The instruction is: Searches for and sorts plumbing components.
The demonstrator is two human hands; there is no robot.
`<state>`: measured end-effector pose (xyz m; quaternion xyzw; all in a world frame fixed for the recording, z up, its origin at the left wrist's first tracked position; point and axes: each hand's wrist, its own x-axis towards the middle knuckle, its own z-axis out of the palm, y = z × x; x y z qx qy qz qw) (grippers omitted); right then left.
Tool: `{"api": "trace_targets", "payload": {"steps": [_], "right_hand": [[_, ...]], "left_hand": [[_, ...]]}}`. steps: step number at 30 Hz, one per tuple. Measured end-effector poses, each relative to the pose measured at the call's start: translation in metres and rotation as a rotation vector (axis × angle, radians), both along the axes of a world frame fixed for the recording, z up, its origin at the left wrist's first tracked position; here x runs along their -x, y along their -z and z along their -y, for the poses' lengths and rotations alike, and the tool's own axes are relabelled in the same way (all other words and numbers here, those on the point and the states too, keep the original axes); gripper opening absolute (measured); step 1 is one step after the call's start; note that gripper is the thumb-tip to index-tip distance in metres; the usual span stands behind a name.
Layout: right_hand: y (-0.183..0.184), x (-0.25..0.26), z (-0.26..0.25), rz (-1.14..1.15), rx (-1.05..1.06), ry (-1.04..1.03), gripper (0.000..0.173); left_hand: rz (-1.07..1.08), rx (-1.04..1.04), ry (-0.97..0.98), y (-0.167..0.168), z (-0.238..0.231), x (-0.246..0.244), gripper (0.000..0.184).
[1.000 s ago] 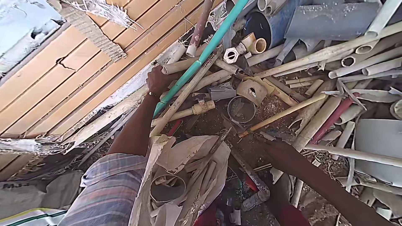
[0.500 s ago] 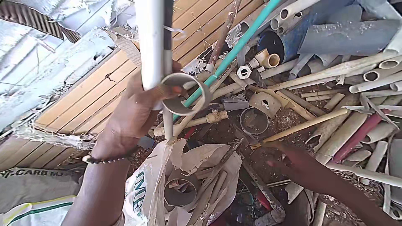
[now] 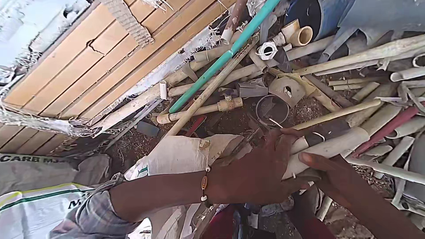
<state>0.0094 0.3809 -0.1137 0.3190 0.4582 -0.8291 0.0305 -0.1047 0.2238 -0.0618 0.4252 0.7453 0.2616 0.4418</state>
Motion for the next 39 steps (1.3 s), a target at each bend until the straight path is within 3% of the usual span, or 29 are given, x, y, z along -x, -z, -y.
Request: {"api": "trace_targets", "payload": {"steps": [4,6,8,11,13,16,18,20,23,24,26,28,31,34,36,39], "right_hand": [[0.006,0.005,-0.037,-0.045,-0.009,-0.035,0.041],[0.010,0.006,-0.056,-0.087,-0.024,-0.050,0.041],[0.012,0.011,-0.059,-0.058,-0.033,-0.004,0.034],[0.015,0.030,-0.034,-0.017,0.012,0.021,0.018],[0.016,0.042,-0.013,-0.025,0.067,0.003,0.020],[0.017,0.050,0.015,-0.073,0.164,-0.026,0.023],[0.019,0.049,0.028,-0.083,0.219,-0.057,0.029],[0.018,0.048,0.039,-0.074,0.260,-0.059,0.031],[0.020,0.045,0.055,-0.023,0.299,-0.024,0.032],[0.021,0.045,0.062,-0.008,0.315,-0.020,0.031],[0.022,0.044,0.080,-0.021,0.351,-0.038,0.029],[0.025,0.035,0.104,-0.129,0.414,-0.130,0.025],[0.028,0.027,0.138,-0.407,0.411,-0.387,0.033],[0.012,0.039,0.142,-0.552,0.311,-0.438,0.053],[0.006,0.049,0.133,-0.598,0.265,-0.373,0.035],[0.011,0.057,0.129,-0.414,0.318,-0.258,0.023]], "left_hand": [[-0.335,0.242,0.255,-0.024,0.027,0.024,0.103],[-0.569,0.457,0.301,-0.034,0.050,0.035,0.107],[-0.742,0.723,0.304,-0.038,0.064,0.042,0.083],[-0.747,0.952,0.196,-0.042,0.071,0.054,0.019],[-0.738,0.920,0.100,-0.043,0.080,0.065,0.004],[-0.714,0.585,0.144,-0.044,0.110,0.080,0.042],[-0.694,0.413,0.207,-0.037,0.122,0.076,0.057],[-0.652,0.443,0.236,-0.032,0.118,0.067,0.060],[-0.557,0.756,0.254,-0.025,0.098,0.053,0.064],[-0.567,0.862,0.262,-0.021,0.092,0.049,0.059],[-0.656,0.968,0.197,-0.011,0.090,0.048,0.026],[-0.798,0.877,0.066,-0.011,0.102,0.058,0.005],[-0.970,0.682,-0.007,-0.020,0.118,0.079,0.026],[-0.981,0.509,-0.015,-0.015,0.125,0.081,0.018],[-0.954,0.427,-0.032,-0.008,0.128,0.078,0.013],[-0.965,0.362,-0.066,-0.005,0.132,0.078,0.014]]}}
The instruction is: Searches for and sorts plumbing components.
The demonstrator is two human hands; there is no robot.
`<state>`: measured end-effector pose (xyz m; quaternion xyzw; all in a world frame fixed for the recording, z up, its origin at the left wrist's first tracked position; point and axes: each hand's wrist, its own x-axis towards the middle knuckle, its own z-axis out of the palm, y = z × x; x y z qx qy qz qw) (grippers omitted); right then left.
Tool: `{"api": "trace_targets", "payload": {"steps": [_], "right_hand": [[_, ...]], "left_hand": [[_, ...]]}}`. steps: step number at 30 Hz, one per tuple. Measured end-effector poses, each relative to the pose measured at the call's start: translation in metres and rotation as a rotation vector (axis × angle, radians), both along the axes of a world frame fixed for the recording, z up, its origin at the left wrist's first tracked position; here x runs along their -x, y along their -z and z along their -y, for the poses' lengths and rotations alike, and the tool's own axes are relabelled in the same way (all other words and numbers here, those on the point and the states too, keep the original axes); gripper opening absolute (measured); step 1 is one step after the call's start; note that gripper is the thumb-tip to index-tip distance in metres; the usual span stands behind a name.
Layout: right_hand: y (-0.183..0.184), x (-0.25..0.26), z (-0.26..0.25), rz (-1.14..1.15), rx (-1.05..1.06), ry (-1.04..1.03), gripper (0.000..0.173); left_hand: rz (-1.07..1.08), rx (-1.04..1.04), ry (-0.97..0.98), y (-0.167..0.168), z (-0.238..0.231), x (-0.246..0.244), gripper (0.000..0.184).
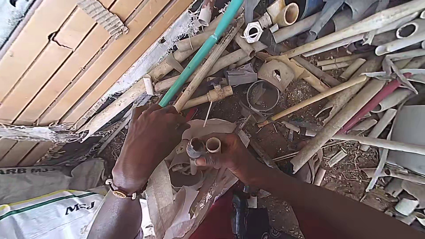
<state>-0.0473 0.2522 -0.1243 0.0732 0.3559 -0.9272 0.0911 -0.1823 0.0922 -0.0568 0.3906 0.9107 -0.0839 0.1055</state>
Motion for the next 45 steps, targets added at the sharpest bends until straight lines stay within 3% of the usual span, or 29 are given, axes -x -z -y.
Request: {"api": "trace_targets", "payload": {"steps": [3,6,9,11,14,16,17,21,23,28,30,33,35,38,41,42,45], "right_hand": [[0.021,-0.002,0.005,0.194,0.036,0.046,0.027],[0.019,-0.003,0.003,0.313,0.137,0.113,0.035],[0.011,-0.003,0.003,0.335,0.142,0.106,0.046],[0.011,-0.009,0.004,0.262,-0.072,-0.019,0.043],[0.006,-0.013,-0.009,0.036,-0.647,-0.384,0.041],[0.000,-0.018,-0.014,-0.092,-0.760,-0.388,0.036],[-0.005,-0.018,-0.018,-0.119,-0.687,-0.344,0.033],[-0.024,-0.008,-0.041,-0.095,-0.057,-0.101,0.019],[-0.023,-0.004,-0.070,-0.039,-0.001,0.033,0.007],[-0.019,-0.016,-0.171,0.254,-0.423,0.533,0.040],[-0.006,-0.030,-0.199,0.393,-0.550,0.657,0.036],[0.023,-0.050,-0.207,0.691,-0.685,0.552,0.017],[0.039,-0.061,-0.203,0.860,-0.696,0.414,0.034],[0.056,-0.072,-0.206,0.798,-0.938,0.544,0.062],[0.059,-0.064,-0.209,0.580,-1.282,0.522,0.050],[0.057,-0.058,-0.207,0.527,-1.331,0.422,0.045],[0.061,-0.038,-0.188,0.434,-1.367,0.169,0.041]], "left_hand": [[0.031,-0.157,0.076,0.000,0.002,0.000,0.023],[0.274,-0.345,0.197,-0.004,0.000,-0.009,0.038],[0.397,-0.356,0.215,-0.002,-0.001,-0.018,0.047],[0.336,-0.251,0.178,-0.003,0.001,-0.020,0.057],[0.294,-0.102,0.090,-0.004,0.011,-0.016,0.072],[0.251,-0.072,0.045,0.001,0.019,-0.013,0.070],[0.228,-0.068,0.039,0.003,0.023,-0.010,0.069],[0.189,-0.086,0.029,0.005,0.025,-0.008,0.054],[0.171,-0.110,0.038,0.007,0.021,-0.008,0.052],[0.186,-0.127,0.068,0.007,0.013,-0.002,0.044],[0.199,-0.171,0.106,0.007,0.009,0.012,0.041],[0.224,-0.250,0.168,0.008,-0.013,0.046,0.034],[0.265,-0.315,0.179,0.012,-0.036,0.073,0.032],[0.152,-0.401,0.154,0.026,-0.074,0.093,0.030],[0.065,-0.415,0.267,0.060,-0.124,0.085,0.020],[0.114,-0.377,0.297,0.075,-0.142,0.079,0.027],[0.258,-0.028,0.214,0.124,-0.188,0.077,0.083]]}}
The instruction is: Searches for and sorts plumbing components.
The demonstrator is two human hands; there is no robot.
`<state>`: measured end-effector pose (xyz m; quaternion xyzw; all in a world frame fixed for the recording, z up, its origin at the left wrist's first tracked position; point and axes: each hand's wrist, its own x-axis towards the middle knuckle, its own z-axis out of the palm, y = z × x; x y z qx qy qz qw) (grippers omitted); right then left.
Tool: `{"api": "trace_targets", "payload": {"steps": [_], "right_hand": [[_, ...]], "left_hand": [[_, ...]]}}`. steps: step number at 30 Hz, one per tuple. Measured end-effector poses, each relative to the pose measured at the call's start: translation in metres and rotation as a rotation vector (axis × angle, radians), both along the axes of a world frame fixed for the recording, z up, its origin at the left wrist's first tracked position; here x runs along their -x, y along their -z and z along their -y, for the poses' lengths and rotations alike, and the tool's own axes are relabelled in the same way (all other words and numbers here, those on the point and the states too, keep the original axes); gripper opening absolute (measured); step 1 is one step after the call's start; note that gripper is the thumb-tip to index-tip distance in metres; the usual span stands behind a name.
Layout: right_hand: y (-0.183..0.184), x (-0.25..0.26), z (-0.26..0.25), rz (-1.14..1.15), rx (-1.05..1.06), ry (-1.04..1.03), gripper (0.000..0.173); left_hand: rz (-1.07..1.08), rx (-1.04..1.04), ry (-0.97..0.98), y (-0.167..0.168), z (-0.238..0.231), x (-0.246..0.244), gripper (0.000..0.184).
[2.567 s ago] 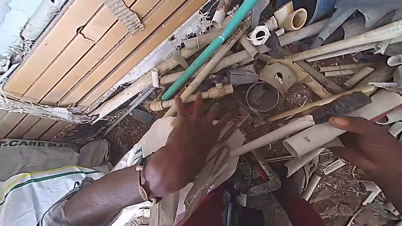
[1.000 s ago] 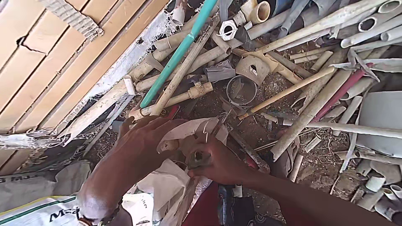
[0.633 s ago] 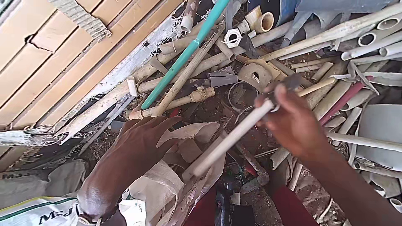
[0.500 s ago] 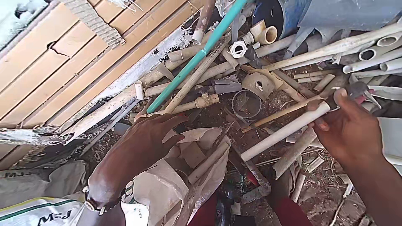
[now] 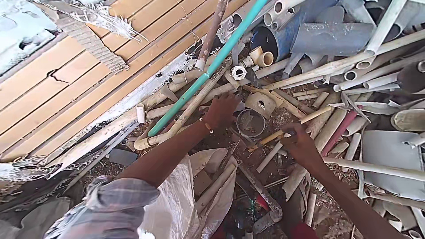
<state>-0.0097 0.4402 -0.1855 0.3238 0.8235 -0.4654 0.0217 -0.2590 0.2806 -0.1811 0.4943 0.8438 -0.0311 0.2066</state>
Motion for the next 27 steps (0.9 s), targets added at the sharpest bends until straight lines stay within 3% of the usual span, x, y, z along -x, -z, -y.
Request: {"api": "trace_targets", "payload": {"steps": [1,4,7,10,12,14,17,20,21,24,27], "right_hand": [[0.003,0.006,0.009,0.011,0.009,-0.038,0.041],[0.004,0.012,0.031,0.013,0.007,-0.118,0.040],[0.001,0.006,0.036,-0.030,0.078,-0.147,0.038],[-0.022,0.006,0.032,-0.012,0.353,-0.086,0.039],[-0.040,0.011,0.035,-0.085,0.601,-0.021,0.050],[-0.050,0.017,0.043,-0.192,0.843,0.082,0.066],[-0.059,0.021,0.051,-0.289,1.044,0.297,0.057],[-0.060,0.021,0.038,-0.293,0.795,0.472,0.053],[-0.057,0.017,0.028,-0.311,0.645,0.459,0.056],[-0.041,-0.001,-0.004,-0.379,0.237,0.386,0.059],[-0.033,-0.006,-0.006,-0.406,0.317,0.544,0.037]], "left_hand": [[-0.013,0.074,-0.037,0.014,-0.007,0.004,0.092],[-0.096,0.053,-0.117,0.033,-0.014,0.007,0.076],[0.011,-0.046,-0.226,-0.002,-0.008,0.004,0.077],[0.283,-0.273,-0.284,-0.049,0.018,-0.005,0.085],[0.632,-0.436,-0.392,-0.070,0.037,-0.023,0.079],[0.970,-0.572,-0.540,-0.072,0.045,-0.043,0.072],[1.196,-0.649,-0.754,-0.066,0.051,-0.065,0.064],[1.219,-0.622,-0.806,-0.064,0.052,-0.071,0.050],[1.106,-0.593,-0.728,-0.067,0.053,-0.071,0.051],[0.661,-0.477,-0.479,-0.090,0.065,-0.074,0.078],[0.748,-0.367,-0.167,-0.119,0.098,-0.079,0.068]]}}
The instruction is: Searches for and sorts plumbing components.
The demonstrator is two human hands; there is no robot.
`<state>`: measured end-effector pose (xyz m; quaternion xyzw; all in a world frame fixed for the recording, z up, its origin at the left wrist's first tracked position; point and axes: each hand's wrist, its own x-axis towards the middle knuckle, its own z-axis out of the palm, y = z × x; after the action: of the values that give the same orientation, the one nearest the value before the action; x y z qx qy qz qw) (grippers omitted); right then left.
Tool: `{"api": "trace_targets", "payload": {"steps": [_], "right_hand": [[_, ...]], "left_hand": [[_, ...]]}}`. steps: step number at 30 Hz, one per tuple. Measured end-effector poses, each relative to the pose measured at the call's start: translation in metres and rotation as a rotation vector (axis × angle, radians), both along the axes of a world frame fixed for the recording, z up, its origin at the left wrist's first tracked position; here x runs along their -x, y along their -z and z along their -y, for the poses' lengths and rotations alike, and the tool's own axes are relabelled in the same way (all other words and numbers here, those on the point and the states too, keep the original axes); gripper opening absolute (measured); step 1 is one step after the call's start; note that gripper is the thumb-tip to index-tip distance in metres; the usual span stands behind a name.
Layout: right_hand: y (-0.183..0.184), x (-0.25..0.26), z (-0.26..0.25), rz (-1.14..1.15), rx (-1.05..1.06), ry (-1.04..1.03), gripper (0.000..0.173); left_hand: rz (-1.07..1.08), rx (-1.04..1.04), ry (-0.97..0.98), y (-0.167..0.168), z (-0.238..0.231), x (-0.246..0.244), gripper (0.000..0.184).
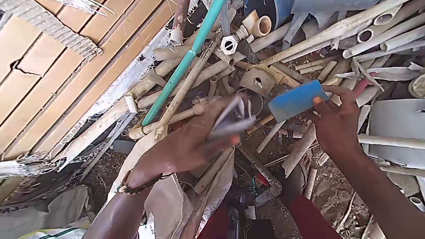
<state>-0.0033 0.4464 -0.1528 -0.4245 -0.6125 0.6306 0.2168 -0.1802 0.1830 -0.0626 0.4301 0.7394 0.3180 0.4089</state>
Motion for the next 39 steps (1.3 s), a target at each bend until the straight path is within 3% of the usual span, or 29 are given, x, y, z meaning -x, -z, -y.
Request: {"api": "trace_targets", "payload": {"steps": [2,3,5,7,10,13,15,17,19,20,23,26,28,30,33,36,37,39], "right_hand": [[0.001,0.005,0.005,-0.016,0.140,0.080,0.031],[0.001,0.007,0.007,-0.019,0.166,0.083,0.031],[0.003,0.010,0.015,-0.025,0.182,0.056,0.030],[0.004,0.016,0.029,-0.028,0.179,-0.005,0.032],[0.012,0.018,0.081,-0.008,0.128,-0.242,0.036],[0.009,0.009,0.151,0.000,0.383,-0.770,0.036],[0.001,0.004,0.175,0.013,0.501,-1.149,0.037],[0.001,0.001,0.177,-0.054,0.307,-1.325,0.032],[0.012,-0.003,0.173,-0.067,0.026,-1.138,0.027],[0.017,-0.002,0.169,0.029,-0.057,-1.044,0.032],[0.025,0.009,0.156,0.312,-0.011,-1.140,0.049],[0.021,-0.001,0.179,0.058,0.037,-1.367,0.040],[0.007,0.001,0.195,-0.198,0.040,-1.631,0.028],[0.000,0.004,0.207,-0.369,0.033,-1.743,0.028],[-0.014,0.016,0.196,-0.280,0.120,-1.706,0.019],[-0.009,0.028,0.183,-0.163,0.284,-1.313,0.017],[-0.001,0.037,0.174,-0.141,0.231,-1.166,0.016],[0.019,0.062,0.144,-0.022,-0.081,-0.961,0.017]], "left_hand": [[0.009,0.158,0.403,-0.008,0.023,-0.002,0.060],[-0.058,0.310,0.501,-0.010,0.034,-0.008,0.053],[-0.256,0.741,0.444,-0.015,0.054,-0.022,0.039],[-0.432,0.967,0.235,-0.026,0.071,-0.026,0.045],[-0.798,0.904,0.146,-0.041,0.086,-0.028,0.083],[-0.875,0.800,0.130,-0.038,0.074,-0.029,0.100],[-0.803,0.685,0.144,-0.030,0.062,-0.033,0.092],[-0.752,0.482,0.158,-0.019,0.053,-0.041,0.078],[-0.708,0.368,0.200,-0.005,0.044,-0.046,0.061],[-0.661,0.384,0.229,-0.001,0.038,-0.049,0.056],[-0.495,0.600,0.285,0.002,0.027,-0.051,0.049],[-0.516,0.649,0.270,-0.002,0.041,-0.052,0.041],[-0.547,0.517,0.243,-0.006,0.055,-0.055,0.043],[-0.587,0.340,0.209,-0.007,0.064,-0.060,0.046],[-0.647,0.215,0.164,-0.002,0.063,-0.065,0.050],[-0.685,0.227,0.047,0.010,0.058,-0.065,0.049],[-0.682,0.255,0.015,0.014,0.058,-0.062,0.049],[-0.642,0.369,-0.010,0.018,0.059,-0.059,0.052]]}}
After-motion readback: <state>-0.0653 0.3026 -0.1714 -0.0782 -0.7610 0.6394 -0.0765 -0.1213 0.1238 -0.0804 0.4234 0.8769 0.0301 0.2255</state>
